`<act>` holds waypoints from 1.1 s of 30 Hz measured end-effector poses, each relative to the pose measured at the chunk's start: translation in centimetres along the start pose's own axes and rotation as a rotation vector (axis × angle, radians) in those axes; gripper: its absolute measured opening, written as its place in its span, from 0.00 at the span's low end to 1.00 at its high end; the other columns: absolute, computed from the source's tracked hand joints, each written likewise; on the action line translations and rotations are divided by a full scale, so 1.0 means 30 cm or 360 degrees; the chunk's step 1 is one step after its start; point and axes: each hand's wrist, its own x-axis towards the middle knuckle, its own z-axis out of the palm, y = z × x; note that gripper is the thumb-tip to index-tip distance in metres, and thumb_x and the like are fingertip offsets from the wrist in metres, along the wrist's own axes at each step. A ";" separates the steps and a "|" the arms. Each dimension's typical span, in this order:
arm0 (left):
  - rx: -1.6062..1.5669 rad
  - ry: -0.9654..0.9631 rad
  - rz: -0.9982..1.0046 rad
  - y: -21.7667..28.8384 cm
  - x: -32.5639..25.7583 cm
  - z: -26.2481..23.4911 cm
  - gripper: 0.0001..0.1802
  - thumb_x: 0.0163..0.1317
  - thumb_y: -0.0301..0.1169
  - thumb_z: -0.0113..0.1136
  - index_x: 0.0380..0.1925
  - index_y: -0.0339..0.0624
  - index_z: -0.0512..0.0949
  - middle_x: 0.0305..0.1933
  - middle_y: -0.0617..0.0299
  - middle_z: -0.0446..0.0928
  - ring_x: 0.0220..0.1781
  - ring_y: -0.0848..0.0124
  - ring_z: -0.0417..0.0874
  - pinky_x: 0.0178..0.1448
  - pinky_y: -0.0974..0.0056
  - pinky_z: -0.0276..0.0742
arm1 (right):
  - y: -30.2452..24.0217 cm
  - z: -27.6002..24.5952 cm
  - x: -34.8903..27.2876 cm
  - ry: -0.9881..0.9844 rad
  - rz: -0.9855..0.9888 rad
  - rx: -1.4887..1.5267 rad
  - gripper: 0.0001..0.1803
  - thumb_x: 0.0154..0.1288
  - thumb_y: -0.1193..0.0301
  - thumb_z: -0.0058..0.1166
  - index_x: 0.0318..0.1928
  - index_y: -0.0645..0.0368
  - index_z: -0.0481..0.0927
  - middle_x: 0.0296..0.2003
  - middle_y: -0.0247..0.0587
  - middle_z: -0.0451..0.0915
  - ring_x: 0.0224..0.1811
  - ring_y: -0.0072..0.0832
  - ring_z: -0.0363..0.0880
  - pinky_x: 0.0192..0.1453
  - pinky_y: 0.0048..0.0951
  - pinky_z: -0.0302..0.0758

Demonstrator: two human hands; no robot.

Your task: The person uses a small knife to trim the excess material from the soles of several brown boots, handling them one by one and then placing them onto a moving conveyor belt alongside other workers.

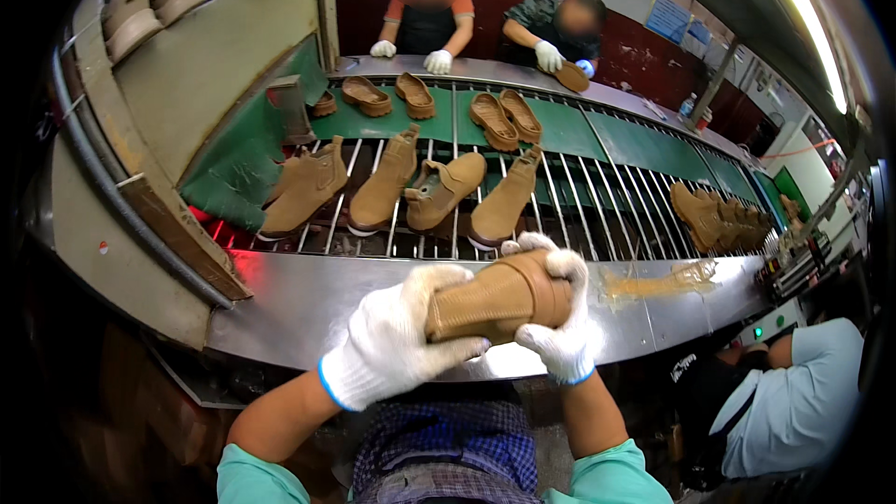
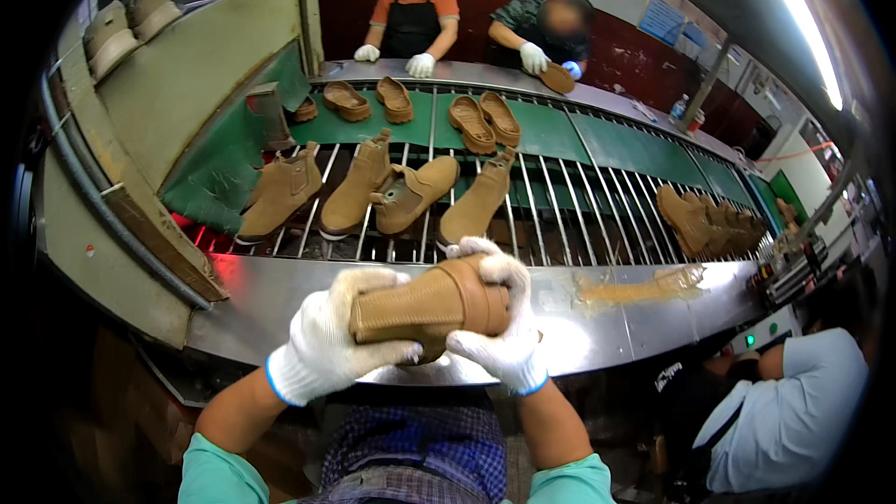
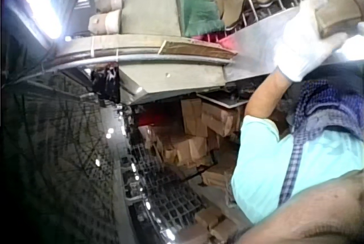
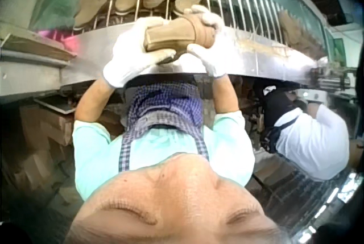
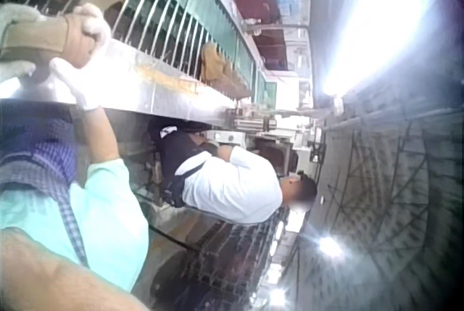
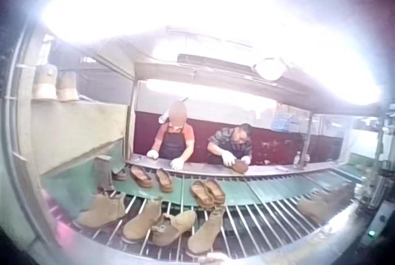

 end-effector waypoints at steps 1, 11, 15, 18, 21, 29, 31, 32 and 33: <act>0.0075 -0.0048 0.0061 0.021 -0.011 0.012 0.43 0.51 0.43 0.87 0.63 0.38 0.76 0.52 0.48 0.88 0.49 0.50 0.93 0.53 0.55 0.90 | -0.013 0.006 -0.048 0.0088 0.0013 0.0081 0.43 0.52 0.67 0.84 0.63 0.49 0.68 0.74 0.58 0.65 0.75 0.51 0.71 0.79 0.56 0.72; 0.0330 -0.0305 0.0805 0.176 -0.152 0.190 0.15 0.50 0.29 0.67 0.39 0.34 0.83 0.48 0.47 0.84 0.46 0.55 0.90 0.48 0.55 0.90 | -0.264 0.024 -0.454 0.0713 0.0455 0.0283 0.26 0.56 0.82 0.73 0.38 0.47 0.66 0.62 0.43 0.75 0.80 0.54 0.65 0.84 0.64 0.63; 0.0273 -0.0258 0.0937 0.193 -0.295 0.273 0.07 0.55 0.33 0.69 0.30 0.41 0.84 0.46 0.51 0.86 0.44 0.57 0.92 0.49 0.55 0.93 | -0.344 0.041 -0.573 0.0850 0.0942 0.0161 0.24 0.57 0.75 0.71 0.51 0.55 0.73 0.58 0.42 0.75 0.76 0.43 0.70 0.80 0.47 0.67; 0.0204 -0.0446 0.1021 0.167 -0.414 0.286 0.09 0.60 0.38 0.69 0.34 0.46 0.85 0.48 0.54 0.88 0.49 0.57 0.92 0.54 0.54 0.93 | -0.318 0.028 -0.635 0.0611 0.1471 0.0129 0.41 0.63 0.63 0.70 0.72 0.65 0.68 0.66 0.49 0.74 0.76 0.40 0.70 0.81 0.41 0.67; 0.0130 -0.0509 0.1089 0.127 -0.481 0.266 0.10 0.61 0.40 0.68 0.37 0.49 0.85 0.50 0.55 0.88 0.52 0.57 0.92 0.57 0.54 0.93 | -0.259 0.005 -0.653 0.0321 0.1818 0.0308 0.54 0.64 0.55 0.71 0.82 0.67 0.58 0.74 0.56 0.69 0.78 0.43 0.68 0.81 0.42 0.67; 0.0158 -0.0522 0.1166 0.078 -0.543 0.228 0.10 0.65 0.41 0.66 0.40 0.49 0.85 0.53 0.55 0.89 0.55 0.59 0.92 0.62 0.54 0.91 | -0.072 -0.032 -0.645 -0.0181 0.2133 0.0687 0.65 0.66 0.49 0.74 0.86 0.66 0.44 0.80 0.62 0.61 0.83 0.50 0.61 0.84 0.51 0.66; 0.0127 -0.0482 0.1174 0.067 -0.546 0.231 0.10 0.66 0.41 0.66 0.40 0.49 0.85 0.53 0.56 0.88 0.56 0.59 0.91 0.63 0.54 0.90 | -0.066 -0.032 -0.623 -0.0206 0.2202 0.0627 0.60 0.65 0.53 0.74 0.84 0.68 0.51 0.75 0.59 0.68 0.78 0.46 0.70 0.79 0.48 0.73; 0.0127 -0.0495 0.1183 0.067 -0.542 0.230 0.10 0.66 0.41 0.65 0.40 0.49 0.85 0.54 0.56 0.88 0.56 0.59 0.91 0.64 0.54 0.89 | -0.063 -0.031 -0.618 -0.0196 0.2211 0.0645 0.58 0.65 0.54 0.74 0.83 0.68 0.54 0.74 0.58 0.71 0.75 0.44 0.73 0.77 0.46 0.75; 0.0125 -0.0513 0.1199 0.069 -0.533 0.226 0.10 0.67 0.41 0.65 0.41 0.49 0.85 0.54 0.56 0.88 0.56 0.60 0.91 0.65 0.54 0.89 | -0.060 -0.030 -0.617 -0.0180 0.2214 0.0666 0.55 0.66 0.55 0.73 0.82 0.68 0.56 0.72 0.57 0.73 0.73 0.42 0.75 0.75 0.44 0.77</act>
